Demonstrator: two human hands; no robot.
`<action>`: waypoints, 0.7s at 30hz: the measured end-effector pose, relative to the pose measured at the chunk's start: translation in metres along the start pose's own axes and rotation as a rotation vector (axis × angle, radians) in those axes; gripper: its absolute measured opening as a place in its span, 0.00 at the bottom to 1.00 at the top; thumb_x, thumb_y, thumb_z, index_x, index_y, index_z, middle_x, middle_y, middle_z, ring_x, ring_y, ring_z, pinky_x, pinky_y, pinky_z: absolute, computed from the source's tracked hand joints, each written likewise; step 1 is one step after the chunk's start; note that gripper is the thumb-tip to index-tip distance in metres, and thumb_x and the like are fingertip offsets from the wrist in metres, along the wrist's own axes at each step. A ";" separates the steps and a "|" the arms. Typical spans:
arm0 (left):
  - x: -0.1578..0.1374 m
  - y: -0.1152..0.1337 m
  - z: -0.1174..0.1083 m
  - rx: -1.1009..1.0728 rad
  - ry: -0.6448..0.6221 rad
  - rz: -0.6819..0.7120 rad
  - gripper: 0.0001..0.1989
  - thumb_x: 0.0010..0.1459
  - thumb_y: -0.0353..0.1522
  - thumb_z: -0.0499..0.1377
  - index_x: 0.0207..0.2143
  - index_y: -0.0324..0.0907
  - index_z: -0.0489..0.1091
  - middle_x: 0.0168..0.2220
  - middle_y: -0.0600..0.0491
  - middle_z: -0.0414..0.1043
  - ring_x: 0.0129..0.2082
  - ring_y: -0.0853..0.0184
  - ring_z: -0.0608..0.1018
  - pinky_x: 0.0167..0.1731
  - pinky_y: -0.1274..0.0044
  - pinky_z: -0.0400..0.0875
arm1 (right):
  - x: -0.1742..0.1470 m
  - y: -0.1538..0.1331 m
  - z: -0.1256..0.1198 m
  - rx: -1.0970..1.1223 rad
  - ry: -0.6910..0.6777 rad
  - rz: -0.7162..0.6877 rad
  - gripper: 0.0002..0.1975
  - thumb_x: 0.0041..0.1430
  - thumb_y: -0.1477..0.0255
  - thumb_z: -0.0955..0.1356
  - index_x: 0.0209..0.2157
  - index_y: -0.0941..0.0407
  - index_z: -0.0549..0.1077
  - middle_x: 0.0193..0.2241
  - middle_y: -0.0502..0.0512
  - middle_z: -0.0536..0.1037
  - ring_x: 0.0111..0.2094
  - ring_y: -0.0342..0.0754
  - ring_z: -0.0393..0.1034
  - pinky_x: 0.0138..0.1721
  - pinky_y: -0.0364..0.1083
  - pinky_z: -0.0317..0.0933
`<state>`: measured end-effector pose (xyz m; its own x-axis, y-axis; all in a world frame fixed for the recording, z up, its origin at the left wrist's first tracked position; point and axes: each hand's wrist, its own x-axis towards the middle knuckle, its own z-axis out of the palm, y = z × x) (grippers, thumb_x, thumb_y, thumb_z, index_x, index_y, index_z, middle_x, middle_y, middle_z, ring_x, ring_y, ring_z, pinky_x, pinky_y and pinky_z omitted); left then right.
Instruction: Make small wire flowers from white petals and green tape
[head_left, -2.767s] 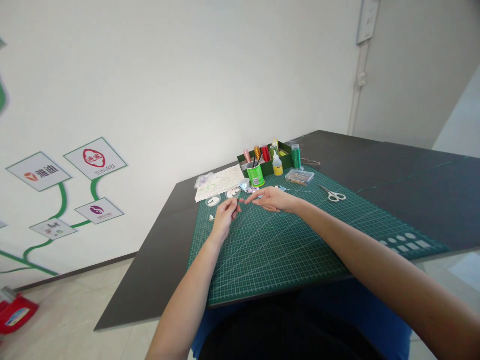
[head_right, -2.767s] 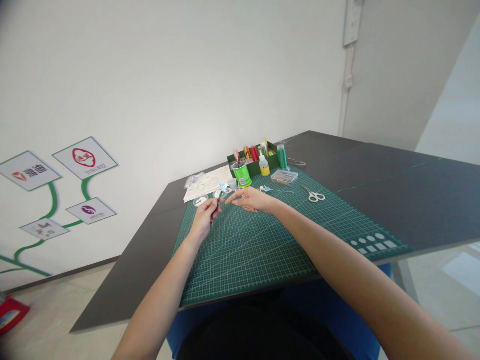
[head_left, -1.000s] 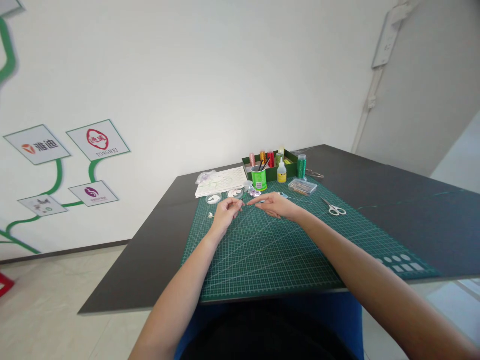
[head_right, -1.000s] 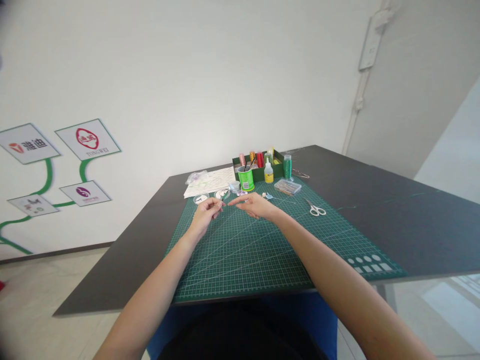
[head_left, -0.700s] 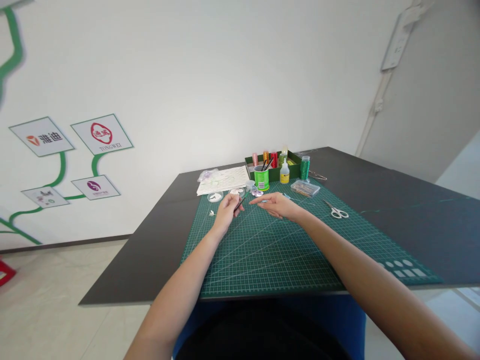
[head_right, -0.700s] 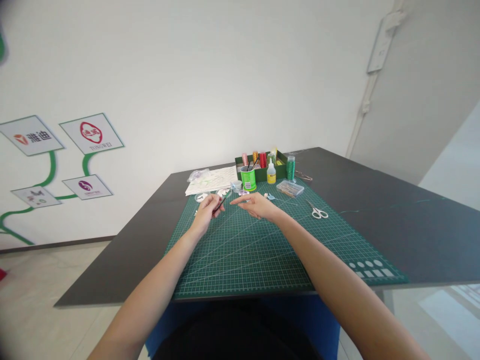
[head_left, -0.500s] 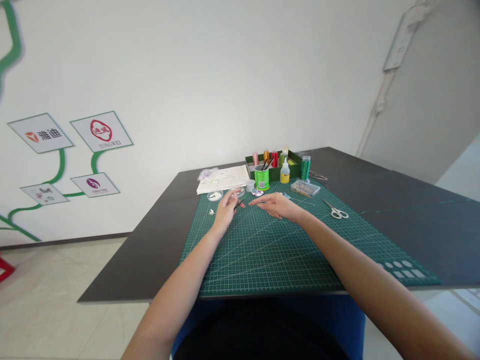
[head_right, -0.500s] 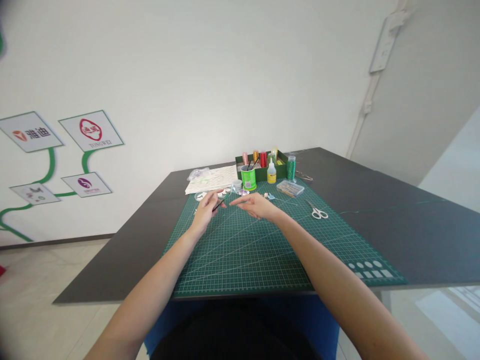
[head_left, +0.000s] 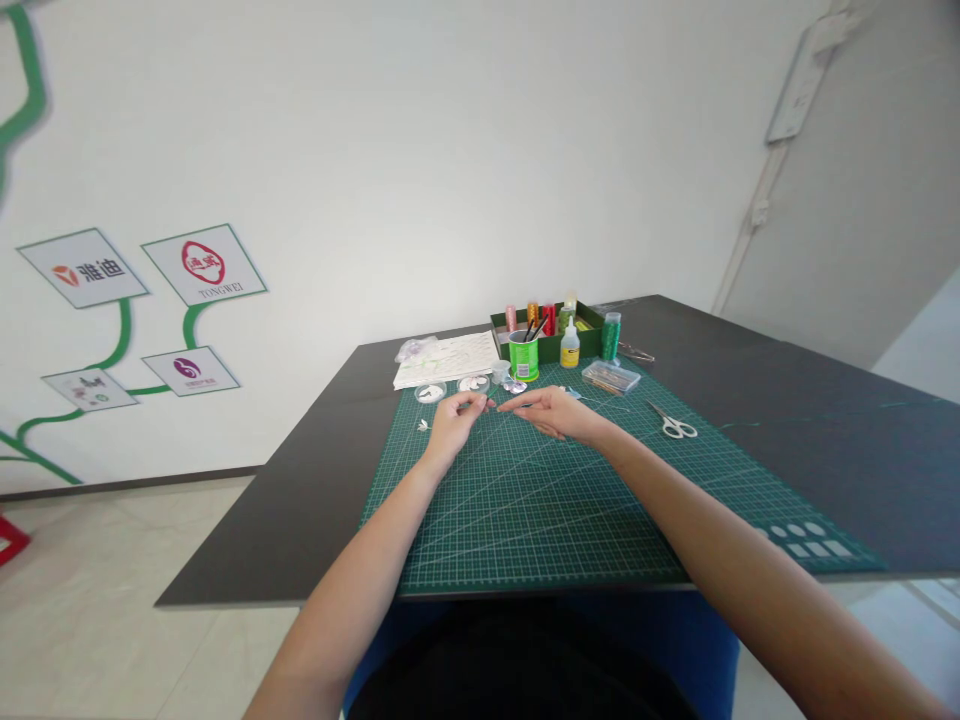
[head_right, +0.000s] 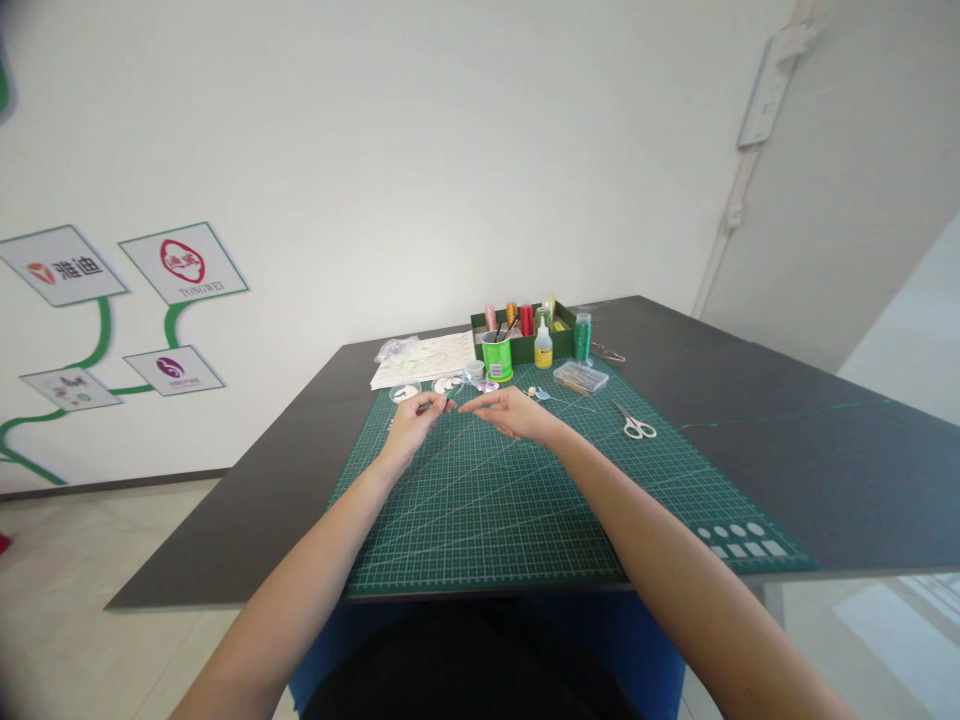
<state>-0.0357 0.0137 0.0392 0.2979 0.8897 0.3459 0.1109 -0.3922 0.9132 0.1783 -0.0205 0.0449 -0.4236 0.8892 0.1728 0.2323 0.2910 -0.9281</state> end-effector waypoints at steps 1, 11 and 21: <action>0.000 0.000 0.000 -0.007 -0.001 -0.007 0.17 0.54 0.44 0.61 0.32 0.38 0.77 0.28 0.52 0.75 0.20 0.74 0.63 0.21 0.80 0.54 | 0.000 0.000 0.000 -0.008 -0.001 0.002 0.25 0.59 0.62 0.66 0.51 0.65 0.75 0.07 0.39 0.57 0.10 0.37 0.48 0.13 0.38 0.43; 0.000 -0.002 0.000 0.086 0.002 0.064 0.13 0.56 0.39 0.60 0.31 0.38 0.76 0.30 0.51 0.77 0.22 0.72 0.68 0.24 0.80 0.58 | 0.000 -0.001 0.002 -0.083 0.014 0.036 0.23 0.60 0.64 0.65 0.51 0.63 0.76 0.08 0.40 0.57 0.10 0.38 0.48 0.13 0.39 0.44; -0.003 -0.002 0.001 0.250 0.047 0.137 0.09 0.57 0.34 0.59 0.30 0.40 0.76 0.25 0.53 0.74 0.24 0.69 0.70 0.27 0.79 0.61 | 0.001 -0.001 0.020 -0.499 0.125 -0.187 0.18 0.61 0.70 0.63 0.47 0.59 0.80 0.18 0.49 0.69 0.19 0.40 0.50 0.22 0.41 0.46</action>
<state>-0.0357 0.0115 0.0365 0.2827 0.8320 0.4773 0.3049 -0.5497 0.7777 0.1602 -0.0269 0.0395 -0.3972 0.8326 0.3860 0.5629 0.5532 -0.6141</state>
